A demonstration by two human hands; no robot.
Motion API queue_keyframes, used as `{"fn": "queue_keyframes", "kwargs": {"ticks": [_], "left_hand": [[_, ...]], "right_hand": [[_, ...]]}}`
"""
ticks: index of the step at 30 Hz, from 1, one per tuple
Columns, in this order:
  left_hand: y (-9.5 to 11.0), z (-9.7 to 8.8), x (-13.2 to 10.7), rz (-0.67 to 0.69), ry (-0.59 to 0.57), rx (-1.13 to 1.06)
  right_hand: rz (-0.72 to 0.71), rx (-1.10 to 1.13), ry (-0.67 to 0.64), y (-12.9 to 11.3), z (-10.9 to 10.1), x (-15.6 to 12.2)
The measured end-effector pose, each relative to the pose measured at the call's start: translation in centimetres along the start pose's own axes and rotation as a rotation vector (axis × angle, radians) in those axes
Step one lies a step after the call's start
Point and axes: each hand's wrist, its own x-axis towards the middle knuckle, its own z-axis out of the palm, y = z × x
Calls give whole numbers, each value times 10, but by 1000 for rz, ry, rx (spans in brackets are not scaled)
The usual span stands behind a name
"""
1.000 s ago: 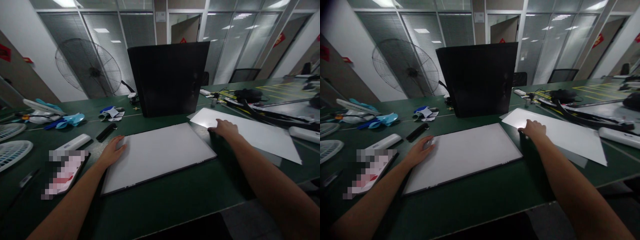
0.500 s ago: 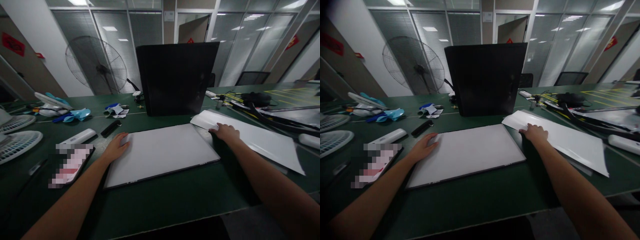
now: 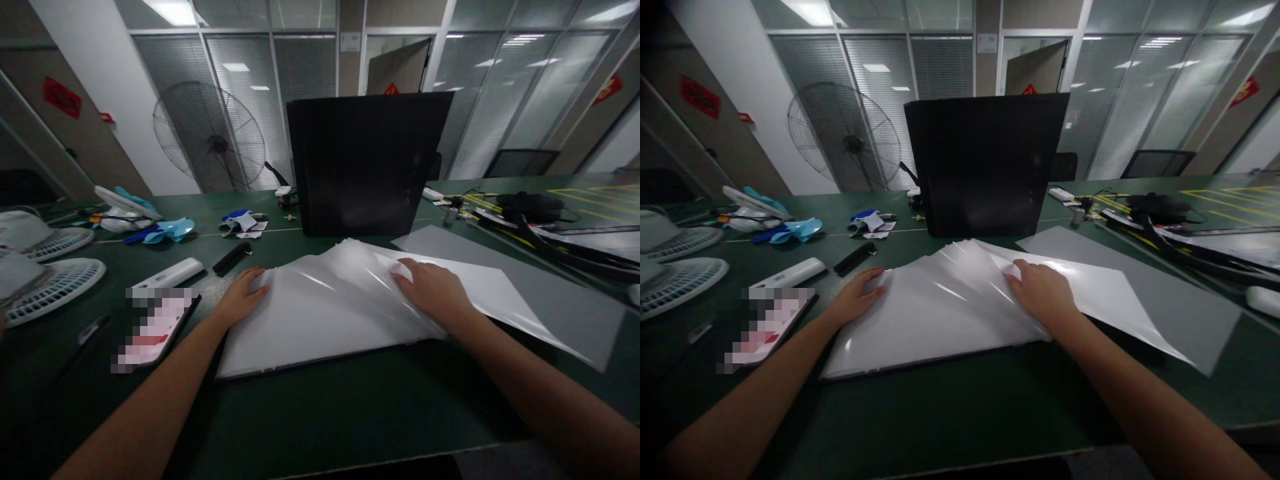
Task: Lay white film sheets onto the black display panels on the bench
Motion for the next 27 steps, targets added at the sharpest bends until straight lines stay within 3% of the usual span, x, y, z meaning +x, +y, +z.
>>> {"fn": "queue_keyframes", "kwargs": {"ticks": [3, 6, 9, 11, 14, 17, 21, 24, 27], "left_hand": [[2, 0, -1, 1, -19, 27], [1, 1, -1, 7, -43, 36], [-1, 3, 0, 18, -56, 37], [-1, 3, 1, 21, -59, 38], [0, 3, 2, 14, -67, 41], [3, 2, 3, 17, -75, 40], [5, 3, 4, -3, -56, -27], [5, 3, 3, -74, -28, -69], [5, 2, 2, -75, -39, -79]], "right_hand": [[77, 10, 150, -1, -18, -8], [221, -1, 305, 20, -31, -10], [334, 0, 550, 42, -38, -12], [283, 29, 728, 47, -40, -15], [-11, 94, 860, 35, -36, -20], [-319, 126, 708, 7, -20, -23], [-504, 193, 149, -36, 9, -29], [-584, 323, -274, -55, 16, -39], [-688, 531, -501, -59, 10, -45]]}}
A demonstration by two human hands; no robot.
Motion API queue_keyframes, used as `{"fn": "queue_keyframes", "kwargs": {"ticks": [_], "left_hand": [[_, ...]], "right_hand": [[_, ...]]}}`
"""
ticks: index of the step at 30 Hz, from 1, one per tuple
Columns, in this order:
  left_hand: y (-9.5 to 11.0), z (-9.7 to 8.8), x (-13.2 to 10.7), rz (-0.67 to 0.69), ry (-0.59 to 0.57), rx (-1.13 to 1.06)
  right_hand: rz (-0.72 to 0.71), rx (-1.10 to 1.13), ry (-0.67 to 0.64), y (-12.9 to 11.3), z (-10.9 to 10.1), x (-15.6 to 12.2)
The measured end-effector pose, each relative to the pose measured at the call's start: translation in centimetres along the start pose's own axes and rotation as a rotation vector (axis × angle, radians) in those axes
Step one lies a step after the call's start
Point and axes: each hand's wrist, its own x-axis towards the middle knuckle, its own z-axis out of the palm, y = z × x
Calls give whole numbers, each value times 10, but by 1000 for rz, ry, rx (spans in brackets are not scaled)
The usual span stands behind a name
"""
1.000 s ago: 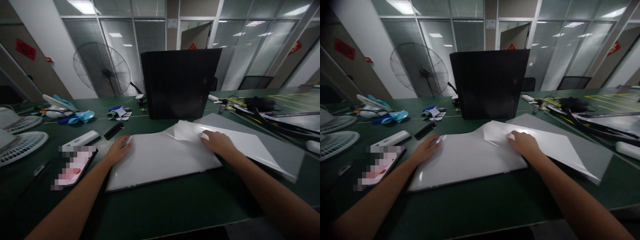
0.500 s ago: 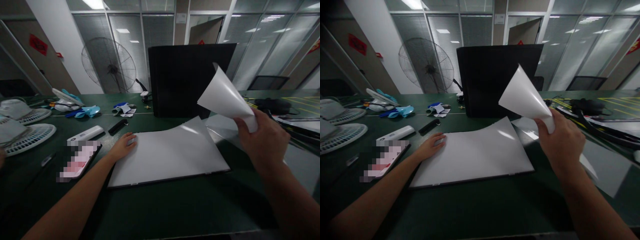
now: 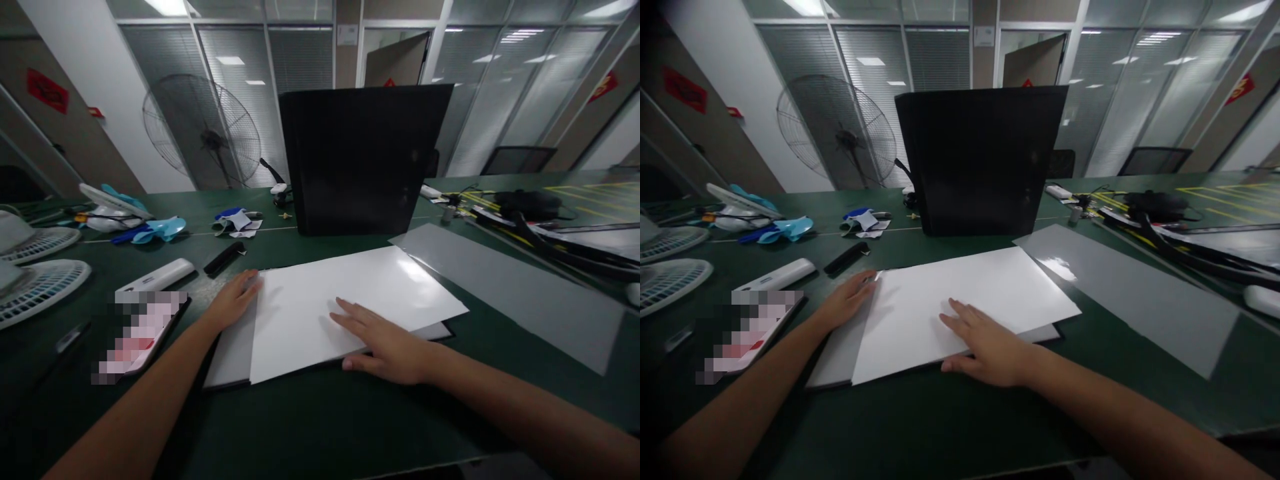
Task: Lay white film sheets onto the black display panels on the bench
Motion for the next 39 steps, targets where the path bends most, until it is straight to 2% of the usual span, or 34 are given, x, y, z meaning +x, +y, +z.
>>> {"fn": "queue_keyframes", "kwargs": {"ticks": [1, 3, 6, 8, 11, 13, 16, 18, 21, 24, 26, 28, 30, 32, 39], "left_hand": [[0, 0, -1, 4, -5, -1], [1, -1, -2, 11, -16, 11], [1, -1, -2, 13, -20, 46], [-1, 0, 0, 7, -2, 59], [-9, 3, 3, 4, 61, 67], [-16, 5, 5, 27, 97, 67], [-23, 8, 6, 53, 118, 66], [-24, 9, 6, 64, 114, 68], [-20, 8, 4, 101, 96, 61], [-13, 6, 2, 104, 70, 49], [-10, 5, 2, 87, 47, 51], [-8, 4, 1, 84, 24, 66], [-8, 4, 1, 94, 13, 83], [-9, 4, 1, 95, 17, 92], [-9, 3, 0, 107, 25, 90]], "right_hand": [[-31, 52, 4, 0, -2, -1], [-36, 35, 96, 9, -8, -3], [142, -230, 321, 41, -16, 0], [287, -379, 404, 66, -20, 1], [361, -421, 366, 84, -23, 1], [343, -400, 333, 81, -24, 1], [322, -322, 359, 72, -24, 3], [310, -297, 403, 79, -30, 1], [440, -401, 539, 123, -48, -10], [780, -490, 660, 187, -66, -34], [1003, -454, 597, 220, -72, -50], [1119, -372, 479, 240, -73, -61], [1129, -314, 400, 246, -72, -65], [1108, -305, 374, 244, -71, -65], [1144, -364, 380, 215, -74, -62]]}}
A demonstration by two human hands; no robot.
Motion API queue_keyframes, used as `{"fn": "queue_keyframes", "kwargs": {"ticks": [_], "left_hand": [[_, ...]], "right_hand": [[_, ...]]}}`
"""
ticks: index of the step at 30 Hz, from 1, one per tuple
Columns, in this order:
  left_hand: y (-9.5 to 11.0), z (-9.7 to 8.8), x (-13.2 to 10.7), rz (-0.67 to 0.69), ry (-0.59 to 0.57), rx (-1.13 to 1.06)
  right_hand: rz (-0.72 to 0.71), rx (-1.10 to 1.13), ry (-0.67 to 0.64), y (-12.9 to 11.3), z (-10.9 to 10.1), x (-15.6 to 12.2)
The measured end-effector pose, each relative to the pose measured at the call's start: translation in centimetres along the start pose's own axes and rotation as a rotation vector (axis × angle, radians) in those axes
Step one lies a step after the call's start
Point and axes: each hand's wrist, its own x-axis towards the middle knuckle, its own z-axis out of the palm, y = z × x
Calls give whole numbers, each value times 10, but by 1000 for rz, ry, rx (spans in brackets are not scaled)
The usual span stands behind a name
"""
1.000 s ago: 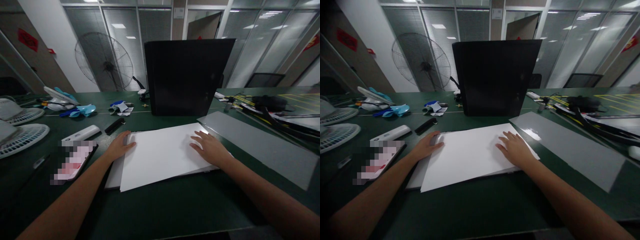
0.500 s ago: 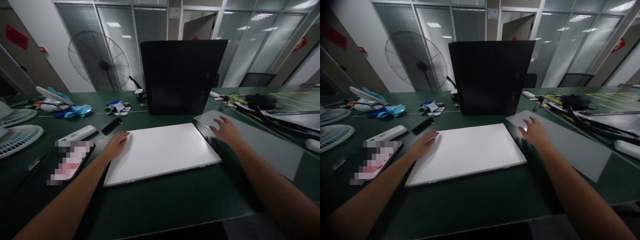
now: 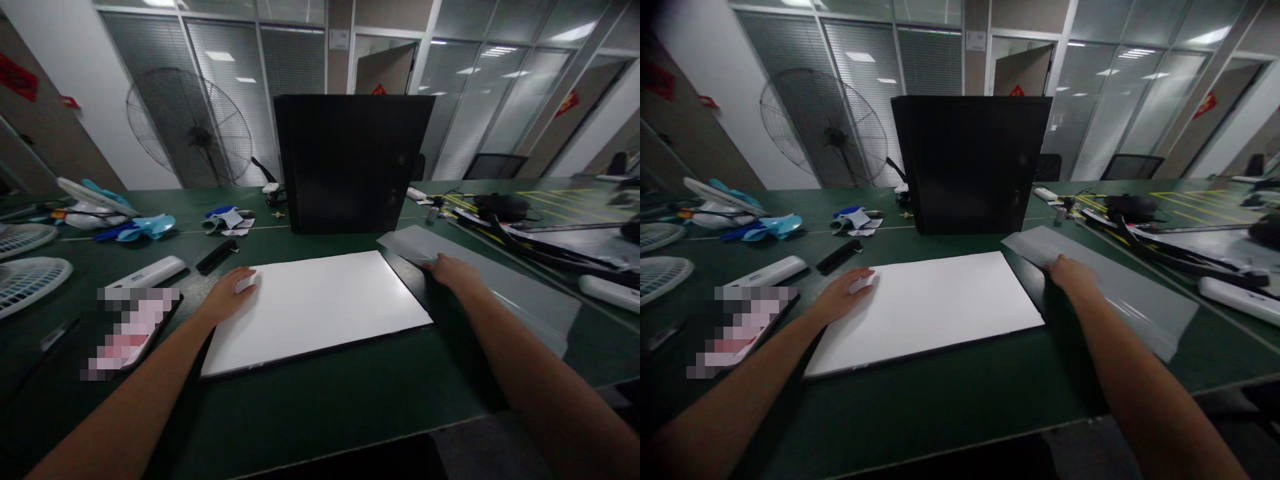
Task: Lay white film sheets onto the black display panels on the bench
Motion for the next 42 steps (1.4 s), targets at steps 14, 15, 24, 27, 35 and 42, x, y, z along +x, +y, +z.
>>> {"fn": "queue_keyframes", "kwargs": {"ticks": [14, 15, 24, 27, 35, 42], "left_hand": [[4, -6, -2, -49, 34, -48], [5, -6, -3, -64, 37, -65], [10, -9, -5, -194, 70, -204], [10, -10, -5, -169, 29, -118], [2, -5, -3, -44, 31, -55], [-3, -3, -2, -53, 54, -55]], "right_hand": [[-506, -6, 74, -87, -45, -99], [-609, 21, 63, -95, -44, -109], [-1176, 270, -236, -140, -22, -162], [-1183, 369, -192, -137, -20, -155], [-619, 196, 196, -96, 0, -81], [-665, 315, 89, -96, -4, -82]]}}
